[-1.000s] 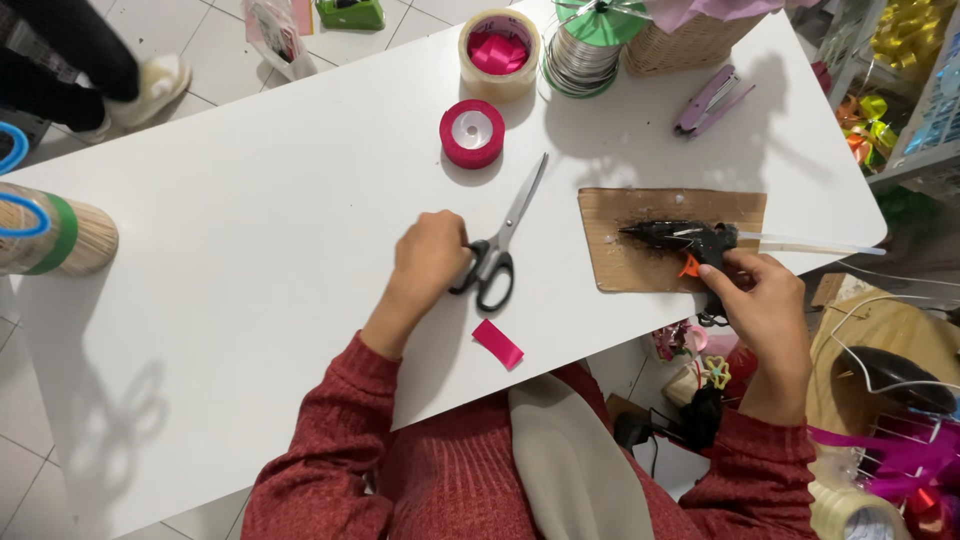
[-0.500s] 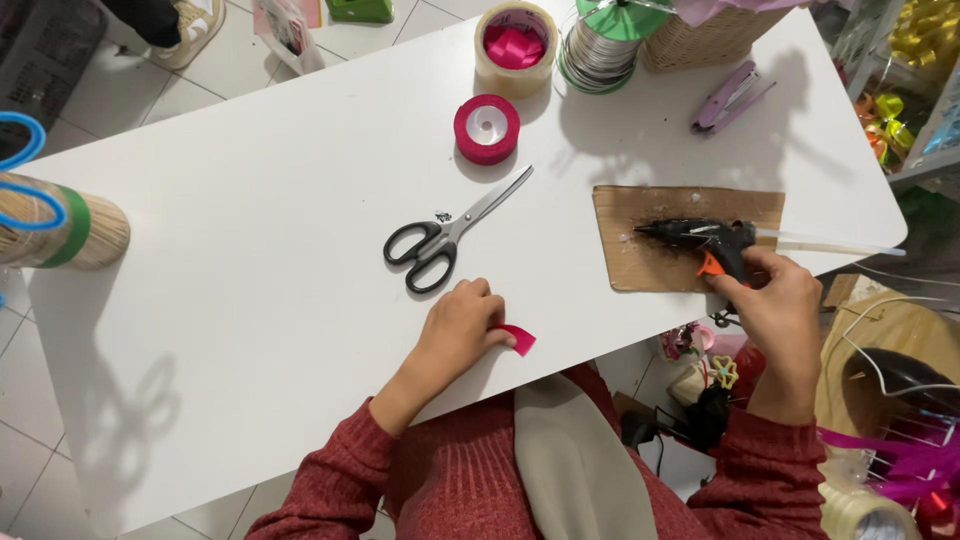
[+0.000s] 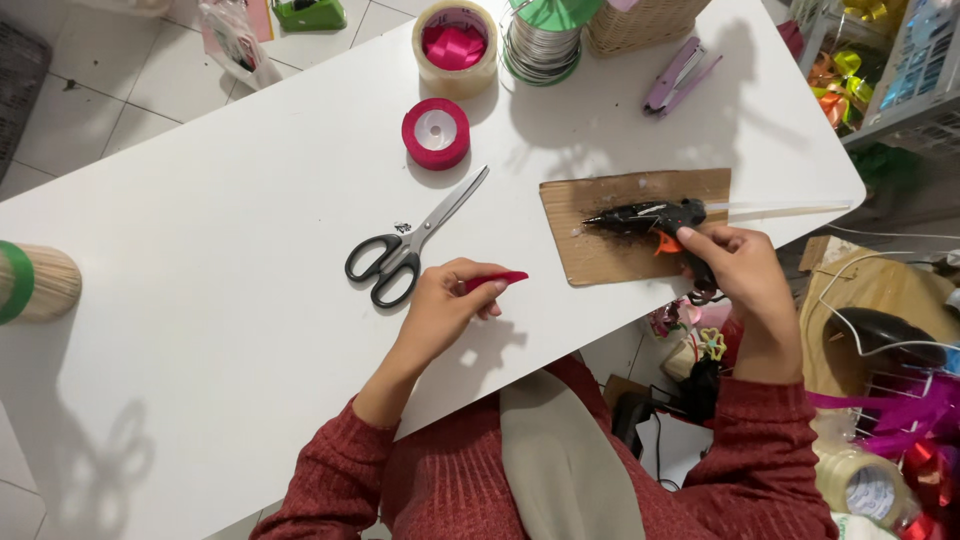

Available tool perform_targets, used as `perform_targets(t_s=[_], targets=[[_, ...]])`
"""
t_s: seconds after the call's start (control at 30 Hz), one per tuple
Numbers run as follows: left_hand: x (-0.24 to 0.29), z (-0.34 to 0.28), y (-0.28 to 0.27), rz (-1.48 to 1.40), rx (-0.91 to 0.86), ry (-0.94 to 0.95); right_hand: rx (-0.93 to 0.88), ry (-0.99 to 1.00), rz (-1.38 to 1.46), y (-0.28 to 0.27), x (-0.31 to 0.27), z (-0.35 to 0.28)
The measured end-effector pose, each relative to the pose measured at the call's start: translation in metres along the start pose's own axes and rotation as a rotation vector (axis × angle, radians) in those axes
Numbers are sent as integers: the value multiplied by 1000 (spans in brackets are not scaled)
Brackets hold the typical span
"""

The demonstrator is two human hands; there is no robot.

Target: The person uses a hot glue gun to apply adhesive to a small piece of pink paper, then folds and rolls it into a flower shape. They attach the finished flower to a wooden stick and repeat the process with another piece of paper.

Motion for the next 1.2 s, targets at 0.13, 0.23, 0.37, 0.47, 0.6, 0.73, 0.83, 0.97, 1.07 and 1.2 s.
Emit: perform_targets(t_s=[0.13,0.23,0.37,0.47,0.6,0.73,0.83,0.97,1.07,1.2], targets=[[19,-2,12,-145,20,-22,-9,-48,40,6,8,2],[41,-13,19,-277,55,6,-62,29,261,9,12,-4],[50,-25,28,-373,24,27,-35,19,341,11,9,-15],[50,-30,31,-412,17,63,33,-78,353,8,-8,-29],[55,-40,31,-384,39,106,5,-174,413,10,22,-15],[63,-54,37,-361,90,169,-62,-175,366,-10,6,-43],[64,-60,47,-327,105,142,59,-546,285,-28,-12,-65],[68,-65,67,-291,10,176,117,-227,785,-31,-38,-96],[72,-70,82,-253,-58,172,70,-235,793,-32,-26,-99],[71,-76,97,-271,-109,152,189,-199,688,-28,-32,-114]])
Point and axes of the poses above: each hand's wrist, its own z-axis towards the middle knuckle, its own y-axis out of the palm, x = y × z, the point moved 4 cm from there along z, towards the middle knuckle, and after that the axes turned 13 degrees about x, right-handed, at the moved point
